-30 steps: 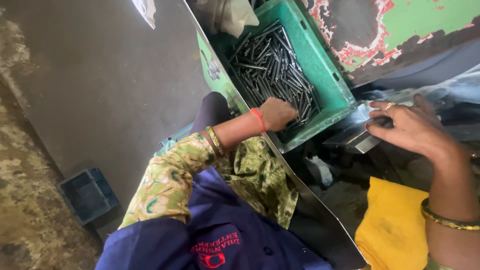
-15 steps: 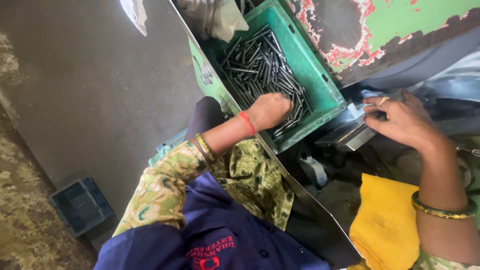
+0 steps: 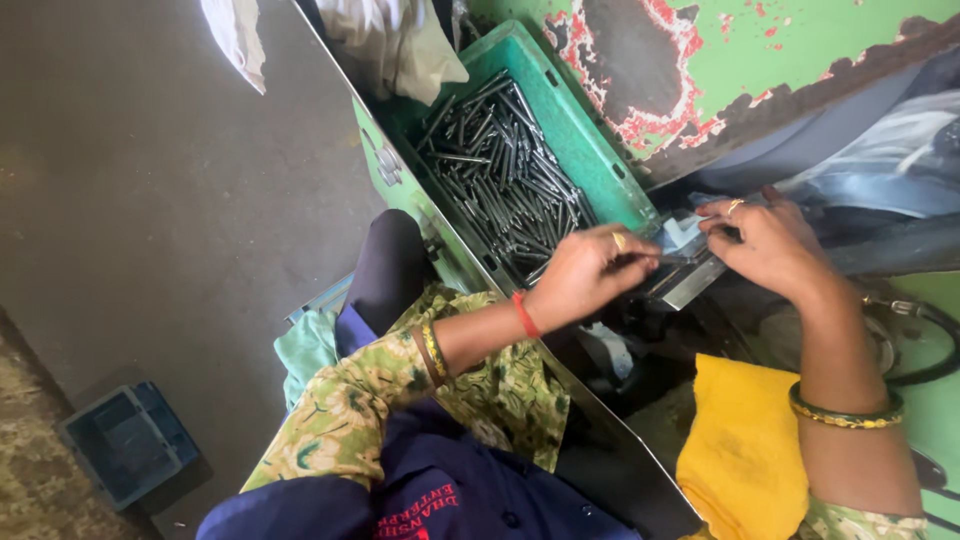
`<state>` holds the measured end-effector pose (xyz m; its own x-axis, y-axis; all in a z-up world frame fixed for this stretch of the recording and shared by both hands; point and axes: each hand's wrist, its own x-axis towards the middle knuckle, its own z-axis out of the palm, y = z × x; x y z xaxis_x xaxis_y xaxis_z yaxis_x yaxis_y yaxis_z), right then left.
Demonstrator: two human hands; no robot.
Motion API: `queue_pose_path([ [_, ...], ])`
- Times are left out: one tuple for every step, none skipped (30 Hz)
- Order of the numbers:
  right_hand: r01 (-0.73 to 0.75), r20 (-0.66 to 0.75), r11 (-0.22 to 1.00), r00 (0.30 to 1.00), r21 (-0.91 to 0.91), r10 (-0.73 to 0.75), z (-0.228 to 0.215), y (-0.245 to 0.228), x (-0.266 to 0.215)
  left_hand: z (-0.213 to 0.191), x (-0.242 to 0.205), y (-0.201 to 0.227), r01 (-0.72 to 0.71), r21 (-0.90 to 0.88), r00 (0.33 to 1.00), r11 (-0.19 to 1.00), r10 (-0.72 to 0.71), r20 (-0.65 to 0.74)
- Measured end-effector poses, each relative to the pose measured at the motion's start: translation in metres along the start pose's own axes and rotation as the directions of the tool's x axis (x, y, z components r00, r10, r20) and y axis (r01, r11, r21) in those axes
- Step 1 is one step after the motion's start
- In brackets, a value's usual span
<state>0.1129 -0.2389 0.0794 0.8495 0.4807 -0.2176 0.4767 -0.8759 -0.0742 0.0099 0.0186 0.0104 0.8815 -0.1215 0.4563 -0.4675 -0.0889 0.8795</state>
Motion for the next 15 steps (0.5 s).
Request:
queue_pose_path([
  [0.019,-0.019,1.0,1.0,0.006,-0.019,-0.002,-0.002,0.0,0.004,-0.001,0.0,0.0,0.041,1.0,0.999,-0.001,0.025],
  [0.038,-0.038,0.999,0.999,0.014,-0.037,-0.004,-0.004,0.0,0.006,-0.003,0.0,-0.018,0.042,0.998,0.999,0.015,0.066],
  [0.056,-0.057,0.998,0.997,0.022,-0.055,-0.006,-0.006,0.0,0.008,-0.004,-0.001,-0.035,0.042,0.994,0.999,0.03,0.107],
  [0.042,-0.065,0.997,0.997,0.072,-0.037,-0.007,-0.008,0.0,0.01,-0.005,-0.001,-0.052,0.039,0.988,0.998,0.046,0.149],
  [0.027,-0.071,0.992,0.997,0.122,-0.019,-0.008,-0.01,-0.001,0.012,-0.005,-0.002,-0.073,0.053,0.985,0.996,0.064,0.158],
  [0.013,-0.077,0.985,0.997,0.171,0.0,-0.008,-0.012,-0.001,0.014,-0.005,-0.003,-0.094,0.065,0.983,0.993,0.082,0.167],
  [0.006,-0.073,0.985,0.997,0.173,0.006,-0.009,-0.014,0.0,0.015,-0.005,-0.003,-0.115,0.078,0.979,0.99,0.1,0.176],
  [-0.001,-0.07,0.985,0.997,0.175,0.014,-0.01,-0.015,0.0,0.016,-0.005,-0.004,-0.118,0.08,0.978,0.99,0.102,0.183],
  [-0.009,-0.066,0.984,0.998,0.176,0.021,-0.01,-0.016,0.0,0.017,-0.004,-0.005,-0.122,0.083,0.976,0.989,0.104,0.191],
  [0.002,-0.078,0.987,0.997,0.159,0.011,-0.01,-0.016,0.001,0.018,-0.004,-0.005,-0.124,0.085,0.975,0.989,0.105,0.197],
  [0.013,-0.089,0.99,0.996,0.142,0.0,-0.01,-0.016,0.001,0.018,-0.003,-0.006,-0.123,0.072,0.974,0.99,0.106,0.202],
  [0.024,-0.1,0.992,0.995,0.125,-0.012,-0.01,-0.016,0.001,0.019,-0.002,-0.006,-0.121,0.06,0.973,0.991,0.106,0.207],
  [0.014,-0.088,0.989,0.996,0.15,0.0,-0.011,-0.015,0.0,0.019,-0.002,-0.007,-0.12,0.047,0.971,0.992,0.107,0.211],
  [0.003,-0.077,0.985,0.997,0.175,0.011,-0.011,-0.015,-0.001,0.019,-0.001,-0.007,-0.106,0.001,0.977,0.994,0.104,0.184],
  [-0.008,-0.065,0.98,0.998,0.2,0.021,-0.013,-0.015,-0.002,0.02,0.0,-0.007,-0.093,-0.046,0.983,0.995,0.099,0.156],
])
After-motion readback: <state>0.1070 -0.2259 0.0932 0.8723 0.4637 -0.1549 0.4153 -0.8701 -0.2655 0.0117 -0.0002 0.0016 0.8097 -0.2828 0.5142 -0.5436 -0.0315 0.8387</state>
